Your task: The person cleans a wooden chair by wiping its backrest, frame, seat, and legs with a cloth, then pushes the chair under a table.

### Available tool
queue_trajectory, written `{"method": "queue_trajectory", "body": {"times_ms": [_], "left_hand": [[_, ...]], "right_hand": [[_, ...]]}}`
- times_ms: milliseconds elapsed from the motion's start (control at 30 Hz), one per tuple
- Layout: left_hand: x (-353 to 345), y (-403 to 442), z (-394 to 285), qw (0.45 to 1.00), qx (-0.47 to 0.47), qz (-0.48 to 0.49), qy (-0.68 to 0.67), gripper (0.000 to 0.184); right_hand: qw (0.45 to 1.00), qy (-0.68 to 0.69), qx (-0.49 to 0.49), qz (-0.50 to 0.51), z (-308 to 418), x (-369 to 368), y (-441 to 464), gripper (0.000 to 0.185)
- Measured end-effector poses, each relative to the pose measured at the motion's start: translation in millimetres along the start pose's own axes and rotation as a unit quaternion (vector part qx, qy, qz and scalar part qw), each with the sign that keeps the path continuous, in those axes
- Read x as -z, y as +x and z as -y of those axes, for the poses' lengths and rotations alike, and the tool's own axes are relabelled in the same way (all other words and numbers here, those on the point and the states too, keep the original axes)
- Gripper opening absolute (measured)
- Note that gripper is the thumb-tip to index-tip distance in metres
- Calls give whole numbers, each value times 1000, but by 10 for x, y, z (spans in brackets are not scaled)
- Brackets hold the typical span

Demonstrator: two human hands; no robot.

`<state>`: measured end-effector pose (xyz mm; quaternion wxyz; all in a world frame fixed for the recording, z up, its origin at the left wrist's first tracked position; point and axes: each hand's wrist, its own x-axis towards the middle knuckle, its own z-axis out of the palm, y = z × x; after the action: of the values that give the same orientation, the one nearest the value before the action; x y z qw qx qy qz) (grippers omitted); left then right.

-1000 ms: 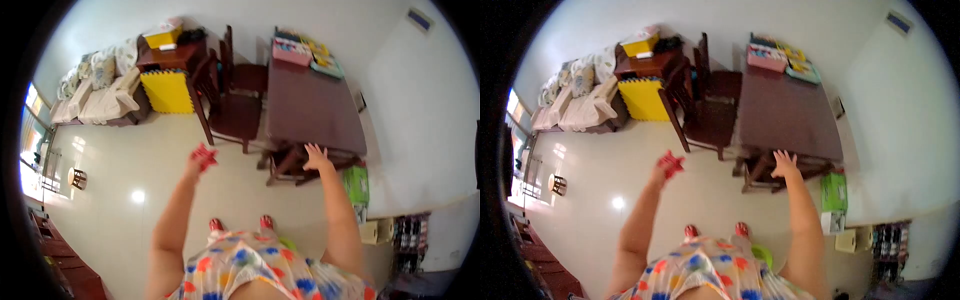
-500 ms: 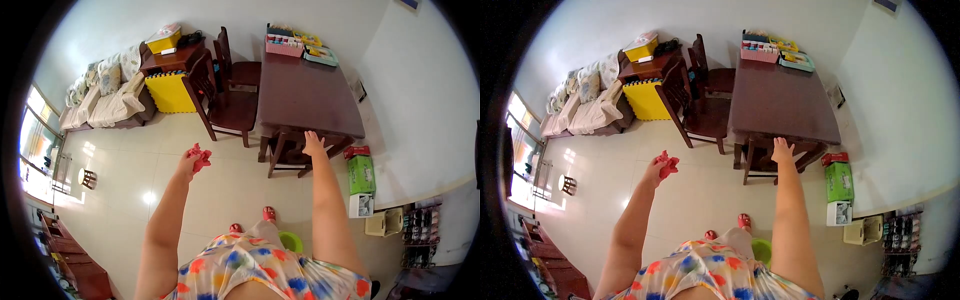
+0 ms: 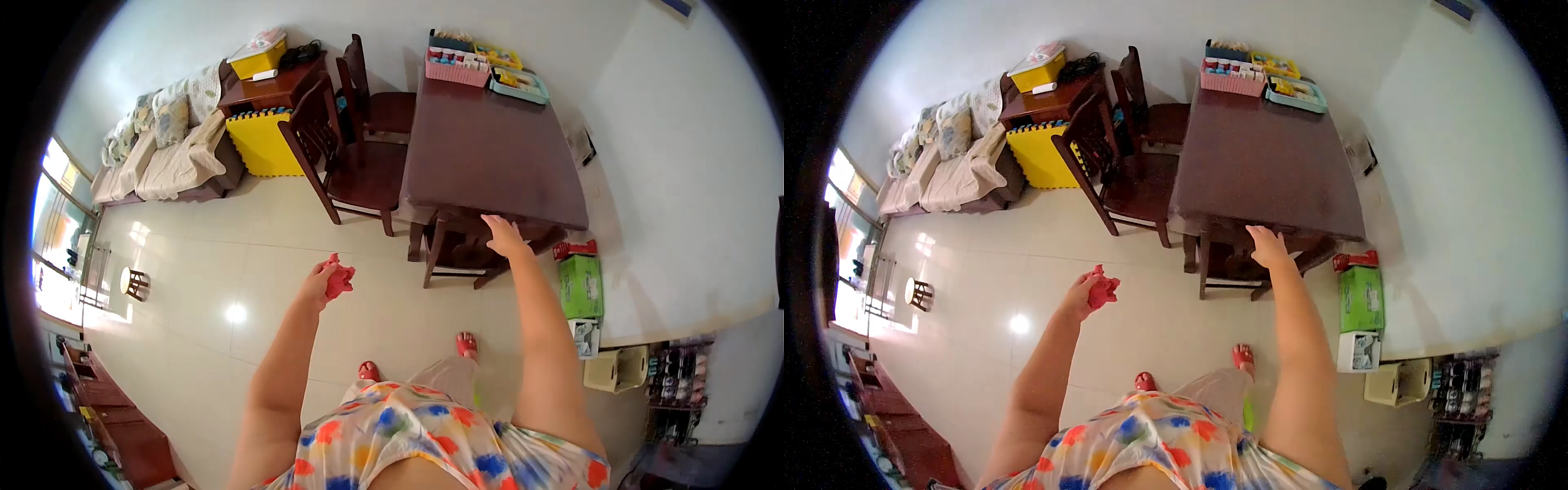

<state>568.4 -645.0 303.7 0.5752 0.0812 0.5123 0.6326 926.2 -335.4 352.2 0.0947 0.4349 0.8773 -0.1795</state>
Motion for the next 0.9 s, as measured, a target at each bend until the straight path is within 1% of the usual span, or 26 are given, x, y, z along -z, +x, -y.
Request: {"method": "queue_trajectory", "body": {"times_ms": [33, 67, 133, 233, 267, 300, 333, 367, 433, 467, 567, 667, 767, 867, 900], "left_hand": [[-99, 72, 70, 1000, -3, 6, -7, 19], [-204, 145, 139, 1000, -4, -2, -9, 19], [-644, 165, 194, 1000, -6, -21, -13, 19], [-1000, 455, 509, 999, -12, 1, -38, 23], [-1120, 564, 674, 998, -12, 4, -63, 24], [-1198, 661, 893, 996, -13, 5, -86, 26], [-1268, 724, 1066, 994, -19, 8, -109, 28], [-1417, 738, 1202, 994, -17, -9, -105, 32], [-1723, 656, 1386, 994, -17, 17, -110, 35], [-1846, 589, 1450, 995, 13, -24, -98, 30], [-1948, 595, 1736, 988, 2, -80, -132, 33], [-2037, 532, 1773, 981, 3, -149, -122, 32], [-2317, 302, 1464, 986, 18, -154, -61, 29], [-2145, 436, 1547, 991, 33, -126, -34, 27], [-2167, 452, 1555, 991, 45, -117, -45, 27]], "right_hand": [[999, 39, 35, -7, -155, 10, 46, 73], [999, 7, 29, 11, -326, 27, 107, 71], [997, -60, 16, 47, -570, 217, 86, 68], [989, -92, 34, 115, -1112, 369, 173, 63], [990, -10, 37, 137, -1301, 404, 189, 60], [990, 5, 75, 119, -1428, 413, 211, 59], [987, 3, 95, 132, -1465, 457, 202, 60], [982, 0, 115, 147, -1469, 507, 190, 61], [979, 2, 128, 158, -1533, 410, 230, 61], [981, -6, 134, 142, -1568, 336, 279, 62], [978, -16, 173, 118, -1596, 292, 335, 57], [975, -44, 164, 144, -1540, 381, 303, 61], [979, -53, 147, 131, -1546, 322, 305, 60], [977, -50, 154, 136, -1552, 304, 313, 61], [975, -53, 153, 150, -1554, 295, 301, 61]]}}
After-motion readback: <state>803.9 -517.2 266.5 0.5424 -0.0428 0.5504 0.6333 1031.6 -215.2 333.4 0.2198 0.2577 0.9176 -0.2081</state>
